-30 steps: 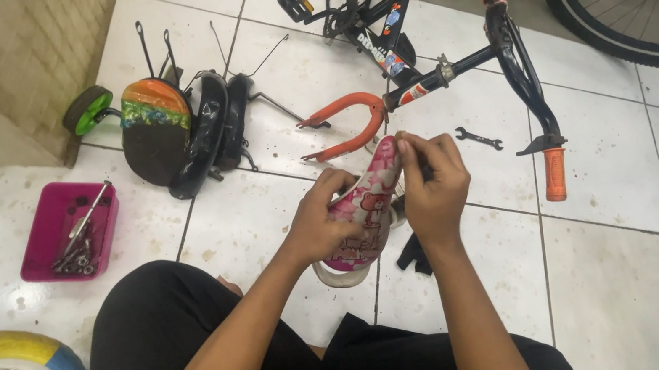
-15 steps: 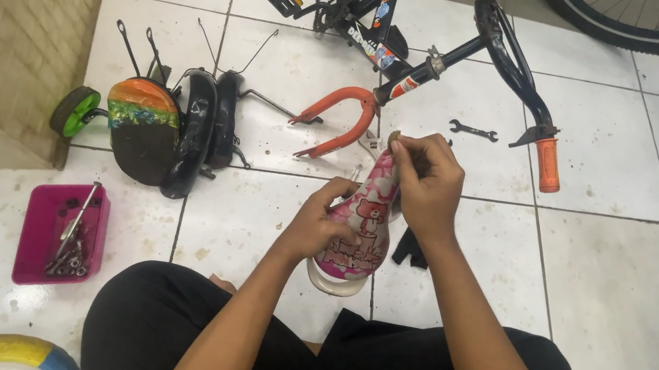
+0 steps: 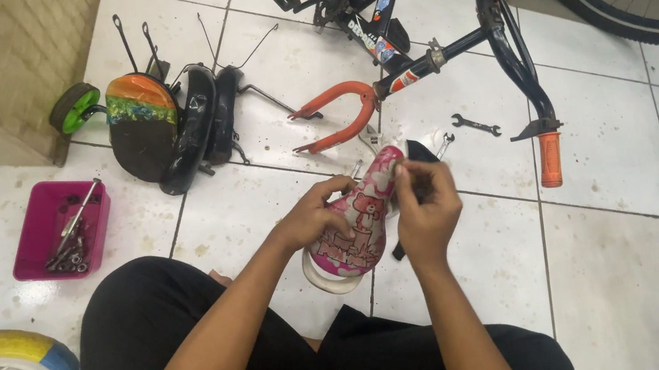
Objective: The person sits on the floor and works on a pink children's bicycle saddle, prying at the saddle cover and base by hand, turning the saddle over and handling its mounting parts, with wrenches and a parts tray nearby.
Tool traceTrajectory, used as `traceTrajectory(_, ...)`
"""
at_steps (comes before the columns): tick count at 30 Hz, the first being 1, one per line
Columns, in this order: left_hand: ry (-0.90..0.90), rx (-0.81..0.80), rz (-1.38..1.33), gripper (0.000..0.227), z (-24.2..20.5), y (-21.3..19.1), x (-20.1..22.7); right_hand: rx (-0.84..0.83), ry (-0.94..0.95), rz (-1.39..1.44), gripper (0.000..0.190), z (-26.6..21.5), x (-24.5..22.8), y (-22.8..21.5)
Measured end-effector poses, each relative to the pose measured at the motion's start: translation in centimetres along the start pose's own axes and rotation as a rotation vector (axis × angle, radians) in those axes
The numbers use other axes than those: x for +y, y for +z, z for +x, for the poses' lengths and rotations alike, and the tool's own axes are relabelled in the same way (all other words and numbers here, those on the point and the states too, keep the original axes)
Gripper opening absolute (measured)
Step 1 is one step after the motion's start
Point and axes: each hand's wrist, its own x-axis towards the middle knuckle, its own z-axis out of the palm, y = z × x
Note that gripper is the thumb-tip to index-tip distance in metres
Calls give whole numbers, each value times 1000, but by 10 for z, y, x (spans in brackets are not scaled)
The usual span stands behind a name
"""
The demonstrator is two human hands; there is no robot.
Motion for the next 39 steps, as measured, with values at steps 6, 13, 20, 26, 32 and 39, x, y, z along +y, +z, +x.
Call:
traceTrajectory(6, 3, -40, -67, 53, -4, 5, 11, 31, 56, 49, 7, 14, 3, -3)
traceTrajectory(13, 30, 26, -115, 52, 2, -5, 16, -51, 74, 95, 6, -22, 10, 4)
traceTrajectory(20, -5, -32, -72, 54, 0, 1, 12, 32, -38, 71, 3, 13, 8, -2)
traceTrajectory(26, -1, 55, -67, 54, 7, -9, 6, -155, -85, -8, 1, -11, 14, -3)
traceTrajectory(32, -21, 1, -78, 52, 0, -2, 13, -74, -144, 4, 3, 20, 8, -8)
traceTrajectory(39, 1, 103, -91, 57, 10, -18, 5, -315, -221, -19, 8, -5, 8, -5)
